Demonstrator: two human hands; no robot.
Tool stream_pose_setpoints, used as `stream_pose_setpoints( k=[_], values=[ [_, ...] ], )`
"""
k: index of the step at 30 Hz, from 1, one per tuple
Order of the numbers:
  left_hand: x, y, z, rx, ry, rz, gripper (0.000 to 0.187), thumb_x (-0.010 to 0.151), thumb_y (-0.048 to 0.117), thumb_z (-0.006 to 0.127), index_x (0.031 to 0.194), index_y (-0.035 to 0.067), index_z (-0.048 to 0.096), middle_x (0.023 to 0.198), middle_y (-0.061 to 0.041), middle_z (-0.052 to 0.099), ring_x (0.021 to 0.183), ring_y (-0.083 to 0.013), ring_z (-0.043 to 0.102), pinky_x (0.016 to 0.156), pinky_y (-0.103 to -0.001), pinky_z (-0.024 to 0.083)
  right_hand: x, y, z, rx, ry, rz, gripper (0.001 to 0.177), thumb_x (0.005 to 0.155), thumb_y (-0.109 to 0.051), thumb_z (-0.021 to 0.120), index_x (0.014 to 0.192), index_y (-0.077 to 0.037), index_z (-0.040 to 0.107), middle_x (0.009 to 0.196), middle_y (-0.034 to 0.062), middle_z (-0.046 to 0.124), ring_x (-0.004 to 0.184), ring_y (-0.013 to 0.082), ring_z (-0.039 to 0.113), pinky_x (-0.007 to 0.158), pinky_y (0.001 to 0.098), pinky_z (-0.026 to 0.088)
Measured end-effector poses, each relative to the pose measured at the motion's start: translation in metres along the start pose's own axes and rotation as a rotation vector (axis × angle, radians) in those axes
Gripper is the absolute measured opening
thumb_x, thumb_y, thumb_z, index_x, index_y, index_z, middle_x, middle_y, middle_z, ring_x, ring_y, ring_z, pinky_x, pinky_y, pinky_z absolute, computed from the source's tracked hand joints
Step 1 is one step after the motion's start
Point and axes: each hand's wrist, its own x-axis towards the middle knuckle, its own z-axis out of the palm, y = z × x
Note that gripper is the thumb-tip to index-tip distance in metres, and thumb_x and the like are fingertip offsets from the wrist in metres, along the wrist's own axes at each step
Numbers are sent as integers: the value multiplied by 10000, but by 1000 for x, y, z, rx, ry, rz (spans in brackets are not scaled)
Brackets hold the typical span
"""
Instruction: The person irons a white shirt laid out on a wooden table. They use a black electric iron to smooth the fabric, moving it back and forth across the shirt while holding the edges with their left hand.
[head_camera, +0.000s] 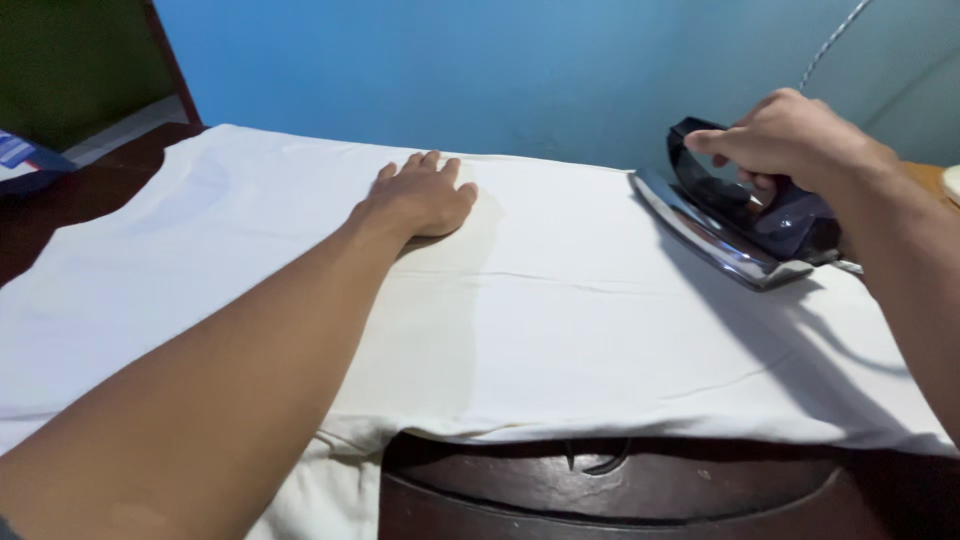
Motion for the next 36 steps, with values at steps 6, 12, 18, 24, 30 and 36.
stream_pose_setpoints(
  k=[6,12,18,24,30,36],
  values=[
    [2,-2,2,7,12,8,684,1015,503,270,1625,202,202,1715,-35,110,1583,-220,77,1276,-482,79,-3,40,-11,-121,38,165,559,932,-507,785,739,18,761,570,175,659,522,258,642,500,379,457],
    [-1,-3,2,-40,68,28,662,1001,456,355,1594,165,305,1697,-53,190,1571,-222,149,1272,-479,123,-33,41,-26,-45,-7,64,501,860,-553,801,959,-67,730,596,148,670,527,233,658,525,391,520],
    [2,16,2,-28,72,123,647,992,407,402,1567,112,384,1679,-127,262,1556,-281,228,1271,-480,181,-53,30,-39,26,-125,-5,571,827,-595,740,907,-33,803,578,163,662,499,253,657,519,412,537],
    [5,62,9,-45,-18,220,634,1001,434,342,1582,179,333,1687,-116,201,1567,-293,152,1268,-501,132,-32,20,-33,105,-117,-11,490,848,-521,770,882,-32,788,566,109,606,491,234,624,490,407,534],
    [11,68,10,-48,-29,207,652,993,446,323,1594,201,266,1684,-104,151,1563,-279,90,1261,-494,80,4,21,-18,51,-45,73,497,897,-493,761,812,-3,765,556,118,618,465,221,630,513,373,551],
    [9,65,16,-64,49,209,627,981,426,373,1559,183,366,1661,-115,243,1547,-287,178,1257,-480,138,33,27,-2,-38,4,75,524,926,-536,742,771,-37,772,516,110,620,460,195,597,559,366,508]
  ],
)
